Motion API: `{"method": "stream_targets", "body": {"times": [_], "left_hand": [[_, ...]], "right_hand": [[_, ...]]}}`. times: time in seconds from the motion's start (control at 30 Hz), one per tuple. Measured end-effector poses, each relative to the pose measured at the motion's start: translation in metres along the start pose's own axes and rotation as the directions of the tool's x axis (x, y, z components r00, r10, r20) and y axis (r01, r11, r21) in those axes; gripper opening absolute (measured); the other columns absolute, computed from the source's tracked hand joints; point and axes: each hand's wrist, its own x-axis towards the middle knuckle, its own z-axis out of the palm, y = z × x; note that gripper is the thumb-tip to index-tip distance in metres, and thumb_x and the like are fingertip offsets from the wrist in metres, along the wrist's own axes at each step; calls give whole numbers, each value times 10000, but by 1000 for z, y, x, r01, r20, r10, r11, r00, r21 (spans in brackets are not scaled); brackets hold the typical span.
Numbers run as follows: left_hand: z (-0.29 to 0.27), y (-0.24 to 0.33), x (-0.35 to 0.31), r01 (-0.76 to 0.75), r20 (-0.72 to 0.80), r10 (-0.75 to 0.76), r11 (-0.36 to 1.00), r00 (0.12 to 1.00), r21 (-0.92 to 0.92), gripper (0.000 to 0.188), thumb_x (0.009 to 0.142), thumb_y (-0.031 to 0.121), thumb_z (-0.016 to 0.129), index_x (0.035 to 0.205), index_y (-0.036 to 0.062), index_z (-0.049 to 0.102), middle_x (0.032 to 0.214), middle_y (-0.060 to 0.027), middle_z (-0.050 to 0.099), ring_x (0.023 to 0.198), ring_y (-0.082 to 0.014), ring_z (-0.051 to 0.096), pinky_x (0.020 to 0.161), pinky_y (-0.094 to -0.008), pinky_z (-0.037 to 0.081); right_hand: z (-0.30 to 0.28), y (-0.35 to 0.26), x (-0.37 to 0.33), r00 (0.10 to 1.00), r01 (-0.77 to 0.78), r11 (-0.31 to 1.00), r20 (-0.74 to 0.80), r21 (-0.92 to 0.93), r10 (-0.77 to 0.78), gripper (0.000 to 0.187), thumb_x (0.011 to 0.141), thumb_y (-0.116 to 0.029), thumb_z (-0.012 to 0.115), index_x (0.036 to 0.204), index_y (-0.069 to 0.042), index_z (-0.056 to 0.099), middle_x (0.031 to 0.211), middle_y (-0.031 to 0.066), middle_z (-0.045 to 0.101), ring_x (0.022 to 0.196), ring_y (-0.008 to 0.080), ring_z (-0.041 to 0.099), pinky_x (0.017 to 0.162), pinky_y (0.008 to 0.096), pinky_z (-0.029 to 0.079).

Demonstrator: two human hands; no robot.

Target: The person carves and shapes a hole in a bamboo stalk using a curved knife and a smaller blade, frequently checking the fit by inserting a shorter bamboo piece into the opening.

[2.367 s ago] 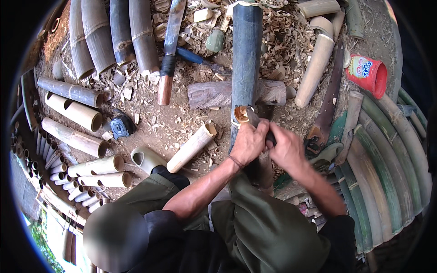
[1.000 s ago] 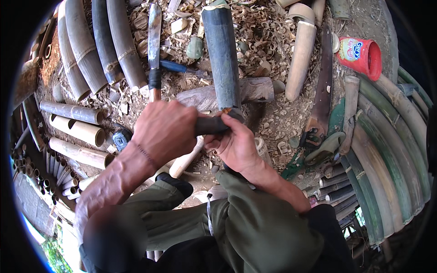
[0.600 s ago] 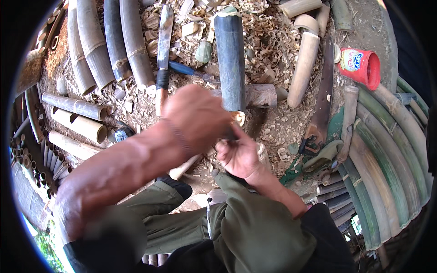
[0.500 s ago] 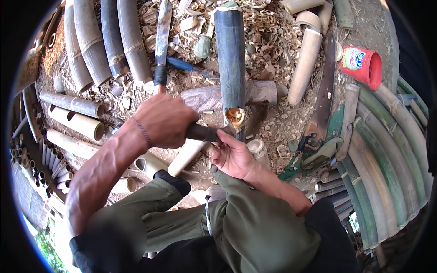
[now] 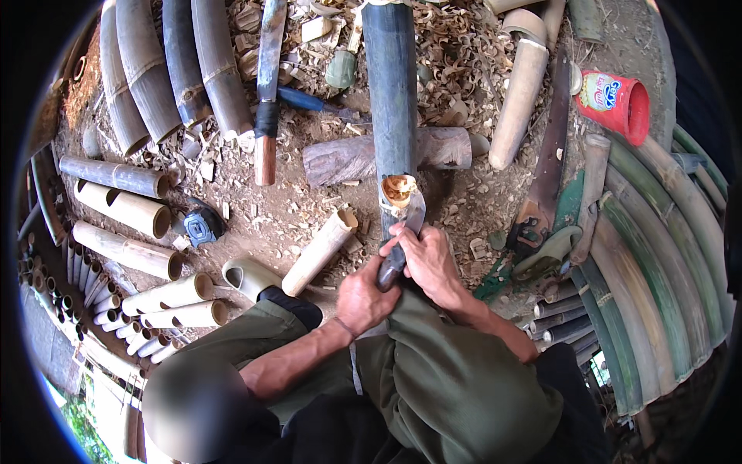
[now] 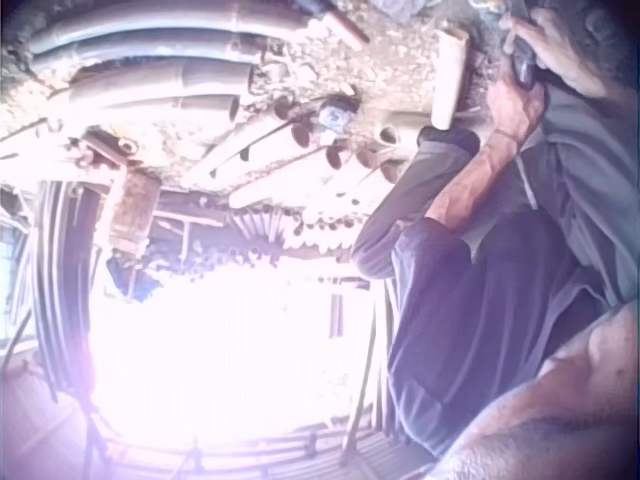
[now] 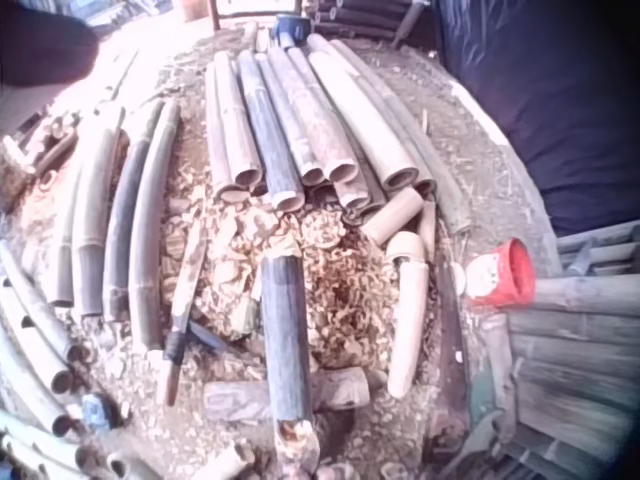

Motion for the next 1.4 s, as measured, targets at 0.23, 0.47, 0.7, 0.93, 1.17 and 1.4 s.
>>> {"method": "stream_targets", "body": {"times": [0.23, 0.47, 0.7, 0.93, 1.17, 1.4], "left_hand": [[12, 11, 6, -94, 80, 78, 968, 994, 234, 828, 786, 199, 715, 1482, 92, 278, 928, -228, 654, 726, -400, 674, 688, -459, 568], [-150, 63, 11, -455, 349, 358, 273, 866, 848, 195, 796, 113, 632, 976, 87, 564, 808, -69, 629, 749, -267, 675, 612, -390, 501], [-147, 36, 42, -544, 466, 290, 549, 836, 634, 208, 739, 109, 646, 931, 95, 566, 752, -105, 651, 693, -318, 673, 626, -455, 521], [-98, 5, 13, -546, 202, 582, 510, 788, 664, 198, 787, 80, 645, 966, 76, 560, 763, -74, 590, 681, -248, 646, 602, -380, 516], [-156, 64, 43, -474, 485, 136, 544, 864, 692, 230, 733, 164, 663, 938, 83, 594, 767, -134, 659, 733, -345, 670, 662, -461, 524], [-56, -8, 16, -239, 250, 191, 954, 949, 179, 392, 745, 172, 697, 1082, 41, 545, 803, -243, 663, 788, -430, 666, 748, -506, 539]], "right_hand": [[4, 15, 11, 990, 115, 986, -96, 124, -103, 361, 988, -357, 543, 993, -25, 685, 731, 46, 705, 640, 133, 622, 574, 307, 488], [34, 19, 19, 764, -492, 347, 587, 799, -269, 320, 1028, -244, 501, 1292, -67, 536, 885, 46, 676, 677, 183, 664, 626, 328, 556], [17, 11, 9, 843, -394, 544, 527, 741, -108, 287, 993, -238, 564, 1207, -54, 615, 752, 34, 627, 548, 134, 605, 547, 306, 506], [-3, 10, -18, 912, -205, 773, 403, 601, -72, 302, 994, -241, 564, 1213, -37, 593, 809, 51, 638, 582, 132, 625, 558, 283, 502], [14, 7, 7, 826, -441, 416, 541, 795, -157, 325, 996, -225, 558, 1245, -18, 581, 751, 69, 641, 573, 154, 620, 593, 343, 541], [7, 9, 1, 992, -77, 924, 124, 375, 32, 271, 954, -271, 615, 986, -9, 681, 734, 31, 635, 541, 102, 560, 491, 247, 466]]}}
